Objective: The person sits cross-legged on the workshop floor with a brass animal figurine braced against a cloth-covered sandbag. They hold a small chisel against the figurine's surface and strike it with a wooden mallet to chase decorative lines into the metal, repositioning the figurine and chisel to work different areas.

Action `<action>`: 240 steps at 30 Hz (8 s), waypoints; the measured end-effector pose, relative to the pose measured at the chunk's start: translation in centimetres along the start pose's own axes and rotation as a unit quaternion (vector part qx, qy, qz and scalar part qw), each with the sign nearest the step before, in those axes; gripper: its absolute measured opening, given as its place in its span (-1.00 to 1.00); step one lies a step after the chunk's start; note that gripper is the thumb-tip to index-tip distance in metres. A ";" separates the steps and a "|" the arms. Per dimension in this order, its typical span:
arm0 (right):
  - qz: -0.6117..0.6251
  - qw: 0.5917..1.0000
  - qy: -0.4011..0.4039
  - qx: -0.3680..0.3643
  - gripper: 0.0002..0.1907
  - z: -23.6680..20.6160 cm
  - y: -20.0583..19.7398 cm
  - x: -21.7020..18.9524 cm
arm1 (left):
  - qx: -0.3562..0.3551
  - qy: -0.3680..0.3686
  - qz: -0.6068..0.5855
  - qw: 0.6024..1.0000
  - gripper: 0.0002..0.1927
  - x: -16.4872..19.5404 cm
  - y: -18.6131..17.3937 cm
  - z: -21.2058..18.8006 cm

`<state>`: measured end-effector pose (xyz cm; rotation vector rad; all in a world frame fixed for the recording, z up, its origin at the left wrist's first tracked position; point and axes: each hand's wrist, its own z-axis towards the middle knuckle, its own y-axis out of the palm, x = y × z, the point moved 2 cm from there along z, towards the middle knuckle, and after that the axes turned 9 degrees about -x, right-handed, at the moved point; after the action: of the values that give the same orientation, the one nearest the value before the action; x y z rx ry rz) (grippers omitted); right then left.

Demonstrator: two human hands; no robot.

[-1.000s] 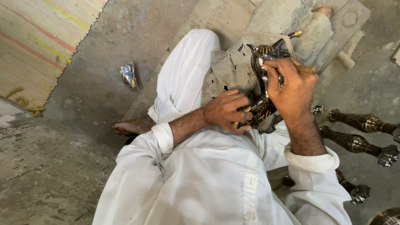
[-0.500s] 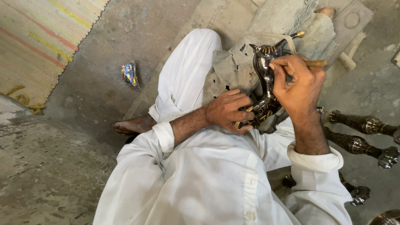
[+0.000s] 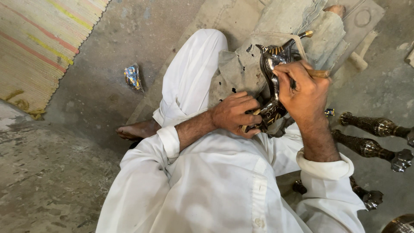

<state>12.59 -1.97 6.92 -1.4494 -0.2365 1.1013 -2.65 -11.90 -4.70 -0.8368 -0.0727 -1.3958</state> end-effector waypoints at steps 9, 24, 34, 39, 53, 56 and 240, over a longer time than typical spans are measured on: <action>0.025 1.000 0.011 -0.009 -0.91 0.1 -0.3 0.7 | -0.007 -0.001 0.007 1.000 -0.57 0.0 0.0 0.1; 0.102 0.993 0.059 0.031 -0.93 -0.7 -0.1 1.9 | -0.007 0.008 0.006 1.000 -0.56 -0.3 0.0 -0.2; 0.190 0.979 0.067 -0.030 -0.42 -1.7 -1.0 -1.0 | 0.155 -0.327 -0.213 0.908 -0.58 -0.5 -3.4 0.9; 0.039 0.987 0.025 -0.151 -0.10 -0.9 -0.7 -4.0 | 0.088 -0.268 -0.197 0.939 -0.68 0.3 -4.6 4.1; 0.353 0.794 0.398 0.294 -0.80 -11.1 4.9 10.1 | 0.252 -0.397 -0.371 0.801 -0.60 -6.3 -5.3 0.9; 0.325 0.869 0.332 0.169 -0.44 -11.0 8.9 8.7 | 0.263 -0.375 -0.345 0.819 -0.58 -6.9 -3.8 1.7; -0.150 0.944 0.276 -0.099 -0.67 -7.5 -8.0 9.8 | -0.324 -0.153 -0.107 0.927 -0.61 -11.0 -6.9 14.6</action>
<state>26.75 1.98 7.71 -1.7728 -0.1610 0.4045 -4.99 5.76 3.44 -1.6391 0.0656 -1.4999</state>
